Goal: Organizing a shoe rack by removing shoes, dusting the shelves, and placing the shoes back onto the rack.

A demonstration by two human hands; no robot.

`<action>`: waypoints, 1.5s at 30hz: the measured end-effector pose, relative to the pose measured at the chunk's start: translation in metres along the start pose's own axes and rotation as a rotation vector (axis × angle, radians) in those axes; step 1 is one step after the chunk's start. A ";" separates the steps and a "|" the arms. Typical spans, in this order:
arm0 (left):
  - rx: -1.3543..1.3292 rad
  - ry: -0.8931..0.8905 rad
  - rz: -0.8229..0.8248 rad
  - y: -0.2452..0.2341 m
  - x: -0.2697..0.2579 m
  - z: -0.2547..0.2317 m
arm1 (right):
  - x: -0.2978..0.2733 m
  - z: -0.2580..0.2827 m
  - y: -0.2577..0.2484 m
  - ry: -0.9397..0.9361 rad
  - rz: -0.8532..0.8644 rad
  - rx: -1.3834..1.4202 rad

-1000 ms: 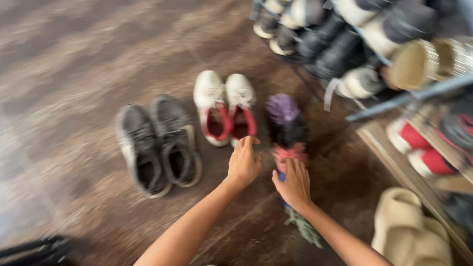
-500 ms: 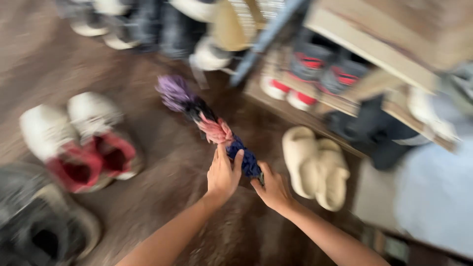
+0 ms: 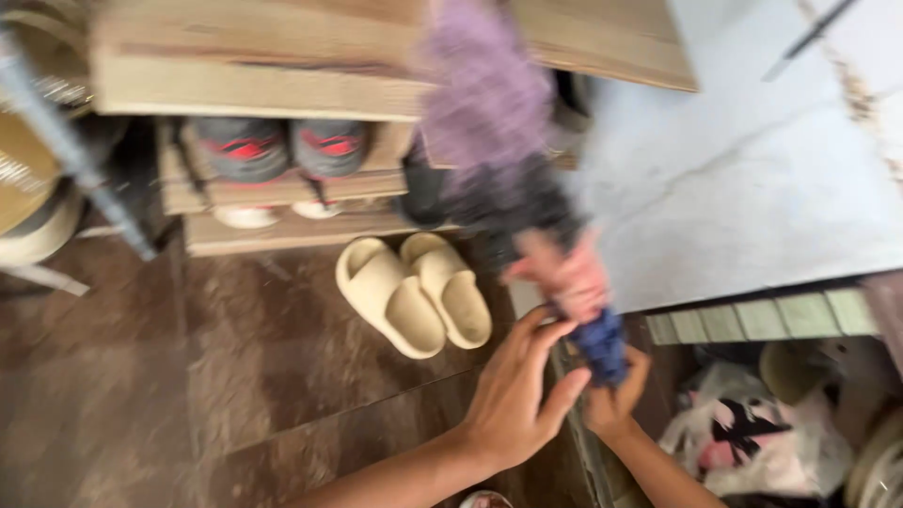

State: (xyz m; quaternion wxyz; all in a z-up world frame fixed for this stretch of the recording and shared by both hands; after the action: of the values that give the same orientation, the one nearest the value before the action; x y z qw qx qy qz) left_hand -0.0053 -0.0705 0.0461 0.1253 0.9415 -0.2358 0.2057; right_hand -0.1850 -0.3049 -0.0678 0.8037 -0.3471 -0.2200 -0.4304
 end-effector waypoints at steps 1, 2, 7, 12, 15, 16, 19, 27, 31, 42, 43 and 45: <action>-0.043 0.027 0.012 0.009 0.010 -0.008 | -0.008 -0.007 -0.019 0.206 -0.141 0.050; -0.061 0.029 0.028 0.017 0.017 -0.009 | 0.008 0.015 -0.018 0.204 -0.157 0.032; -0.160 -0.053 0.052 0.052 0.049 -0.010 | 0.108 0.113 -0.004 0.195 -0.227 -0.228; -0.160 -0.082 -0.048 0.050 0.086 -0.014 | 0.224 0.211 0.064 -0.099 -0.019 -0.587; -0.278 -0.119 -0.122 0.041 0.105 -0.016 | 0.267 0.237 0.106 -0.141 0.106 -0.641; -0.365 -0.119 -0.172 0.036 0.111 -0.014 | 0.279 0.244 0.122 -0.163 0.188 -0.638; -0.209 -0.121 -0.248 0.026 0.123 0.001 | 0.311 0.223 0.146 -0.114 0.303 -0.721; -0.171 -0.140 -0.298 0.002 0.135 -0.004 | 0.353 0.146 0.110 -0.135 0.058 -0.796; -0.159 -0.199 -0.286 0.001 0.134 -0.004 | 0.350 0.177 0.139 -0.231 0.140 -0.601; -0.094 -0.206 -0.295 -0.004 0.128 -0.005 | 0.375 0.121 0.084 -0.197 0.164 -0.765; -0.119 -0.207 -0.298 -0.004 0.127 -0.004 | 0.371 0.113 0.075 -0.109 0.165 -0.743; -0.097 -0.180 -0.301 -0.007 0.127 -0.005 | 0.341 0.146 0.077 -0.006 0.205 -0.707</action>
State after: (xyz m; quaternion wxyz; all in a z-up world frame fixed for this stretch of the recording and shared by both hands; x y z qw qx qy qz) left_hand 0.0987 -0.1123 0.1062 0.1781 0.9736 -0.1123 0.0879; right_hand 0.0536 -0.3500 0.2228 0.6721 -0.6251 -0.0241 -0.3962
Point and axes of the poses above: each hand's wrist, its own x-axis towards the middle knuckle, its own y-axis out of the palm, z = x × y, the point moved 1 cm from there along x, towards the middle knuckle, and after that the axes turned 14 degrees about -z, right-handed, at the moved point
